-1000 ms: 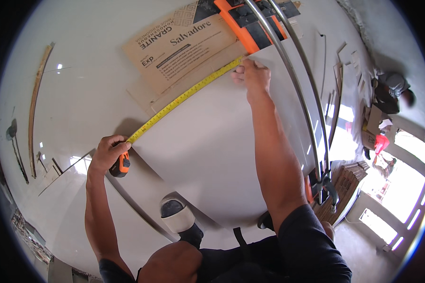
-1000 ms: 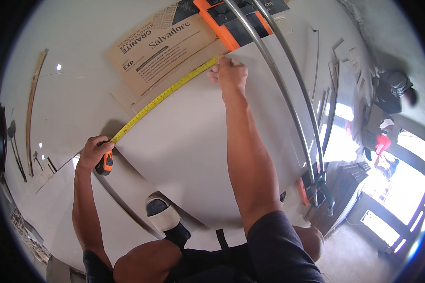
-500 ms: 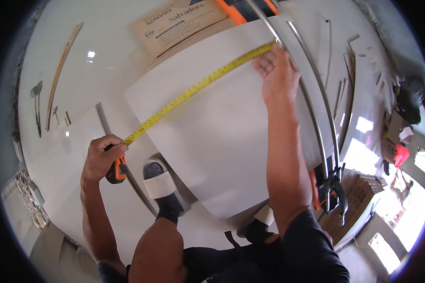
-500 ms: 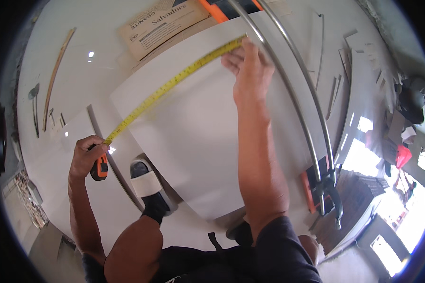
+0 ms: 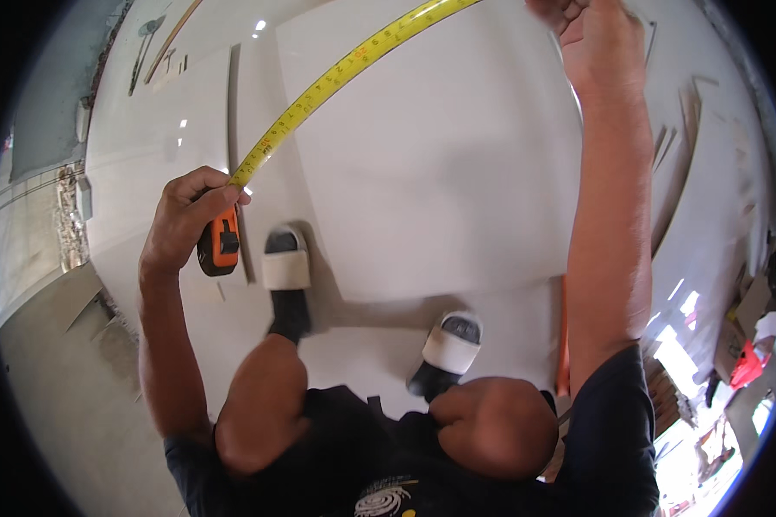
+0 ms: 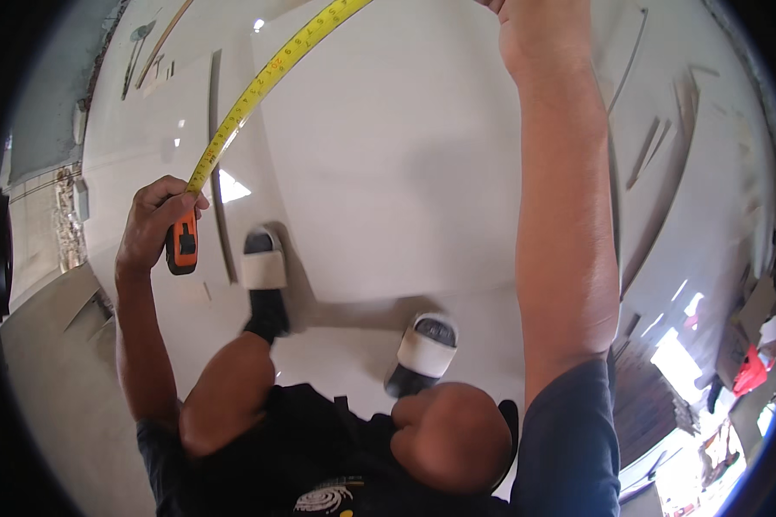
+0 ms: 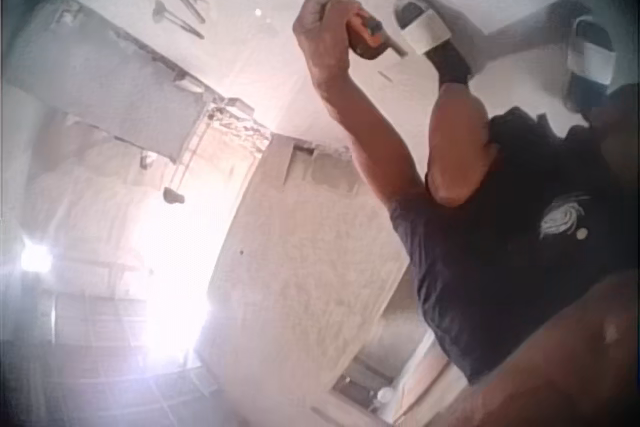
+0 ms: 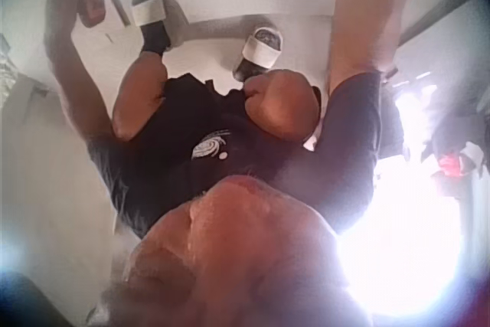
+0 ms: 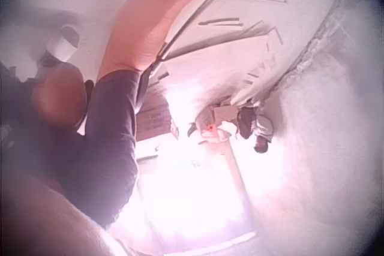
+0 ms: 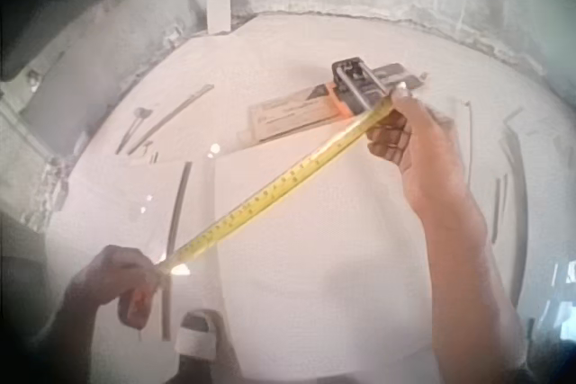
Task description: The person measures floor gaps and tile pieces with a tape measure, marks dimensions, and uses a manual tile cutter to score and snap a large white tile. They handle loose tile fragments and reposition the tile on the cutter multiple times.
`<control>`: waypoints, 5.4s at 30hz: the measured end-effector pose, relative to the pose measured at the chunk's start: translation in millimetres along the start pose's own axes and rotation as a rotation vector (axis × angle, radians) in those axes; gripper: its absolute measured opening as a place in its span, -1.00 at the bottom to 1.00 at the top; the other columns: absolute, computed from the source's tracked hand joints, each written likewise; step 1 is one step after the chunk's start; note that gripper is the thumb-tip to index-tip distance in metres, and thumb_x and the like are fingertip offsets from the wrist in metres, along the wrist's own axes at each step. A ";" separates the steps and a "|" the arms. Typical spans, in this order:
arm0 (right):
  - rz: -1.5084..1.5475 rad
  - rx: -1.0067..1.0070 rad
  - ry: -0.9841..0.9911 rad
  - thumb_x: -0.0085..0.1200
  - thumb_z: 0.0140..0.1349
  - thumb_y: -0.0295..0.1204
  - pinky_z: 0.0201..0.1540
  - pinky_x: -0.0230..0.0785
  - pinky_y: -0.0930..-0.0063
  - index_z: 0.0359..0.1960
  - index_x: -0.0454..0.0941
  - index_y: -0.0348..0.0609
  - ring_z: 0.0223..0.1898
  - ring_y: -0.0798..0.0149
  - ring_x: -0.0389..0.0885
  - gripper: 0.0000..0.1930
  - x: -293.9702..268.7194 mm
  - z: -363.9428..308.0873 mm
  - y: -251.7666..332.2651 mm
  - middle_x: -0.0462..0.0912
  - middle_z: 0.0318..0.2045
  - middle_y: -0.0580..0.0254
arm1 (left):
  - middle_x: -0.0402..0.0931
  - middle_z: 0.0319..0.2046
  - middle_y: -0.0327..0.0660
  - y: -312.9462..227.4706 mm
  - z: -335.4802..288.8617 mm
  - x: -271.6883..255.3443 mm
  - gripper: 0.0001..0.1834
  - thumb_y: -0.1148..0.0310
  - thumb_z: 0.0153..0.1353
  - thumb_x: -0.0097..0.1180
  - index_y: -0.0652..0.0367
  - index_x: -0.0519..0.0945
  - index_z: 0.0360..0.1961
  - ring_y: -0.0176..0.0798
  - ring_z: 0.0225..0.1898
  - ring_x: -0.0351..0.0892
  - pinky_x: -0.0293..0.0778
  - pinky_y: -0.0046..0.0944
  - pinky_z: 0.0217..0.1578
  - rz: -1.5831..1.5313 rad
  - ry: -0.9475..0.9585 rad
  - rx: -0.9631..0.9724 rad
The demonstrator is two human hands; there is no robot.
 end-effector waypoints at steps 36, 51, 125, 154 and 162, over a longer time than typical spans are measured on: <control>-0.627 0.593 -0.645 -0.04 0.27 -0.20 -0.30 0.50 0.46 -0.11 0.45 -0.38 -0.35 0.24 0.62 -0.59 -162.8 -366.2 -135.9 0.60 -0.31 0.05 | 0.55 -0.53 -0.24 264.8 -37.3 187.2 -0.74 0.29 0.00 0.23 0.31 0.61 -0.40 -0.44 -0.47 0.49 0.41 -0.42 -0.38 -0.091 0.770 -0.088; -0.636 0.582 -0.679 -0.03 0.26 -0.23 -0.34 0.53 0.47 -0.15 0.45 -0.38 -0.38 0.23 0.63 -0.62 -165.3 -365.9 -140.7 0.59 -0.36 0.04 | 0.52 -0.61 -0.24 265.5 -38.9 188.1 -0.73 0.23 -0.03 0.19 0.26 0.63 -0.48 -0.39 -0.50 0.44 0.37 -0.34 -0.41 -0.009 0.735 -0.083; -0.557 0.482 -0.728 -0.11 0.30 -0.25 -0.37 0.55 0.45 -0.17 0.45 -0.47 -0.41 0.21 0.65 -0.61 -175.2 -377.2 -147.7 0.61 -0.38 -0.05 | 0.53 -0.64 -0.21 261.6 -37.9 189.2 -0.72 0.24 0.02 0.19 0.31 0.59 -0.52 -0.41 -0.55 0.50 0.40 -0.39 -0.47 -0.001 0.735 -0.064; -0.423 0.485 -0.715 -0.07 0.28 -0.27 -0.34 0.56 0.43 -0.18 0.40 -0.41 -0.43 0.20 0.63 -0.66 -176.1 -374.1 -148.1 0.56 -0.38 0.00 | 0.53 -0.62 -0.25 261.8 -39.0 191.1 -0.77 0.27 -0.01 0.24 0.26 0.60 -0.55 -0.42 -0.54 0.46 0.38 -0.39 -0.44 -0.093 0.713 -0.229; -0.455 0.456 -0.720 -0.12 0.31 -0.27 -0.32 0.56 0.40 -0.15 0.44 -0.41 -0.39 0.18 0.65 -0.64 -179.1 -378.2 -153.2 0.61 -0.30 -0.07 | 0.53 -0.62 -0.22 260.2 -40.7 188.0 -0.73 0.25 0.00 0.21 0.30 0.57 -0.55 -0.39 -0.53 0.48 0.39 -0.36 -0.43 -0.092 0.667 -0.167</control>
Point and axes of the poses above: each hand's wrist, its own z-axis towards the middle knuckle, its own x-axis out of the palm, y = z × x, the point moved 3 cm from there along z, towards the middle knuckle
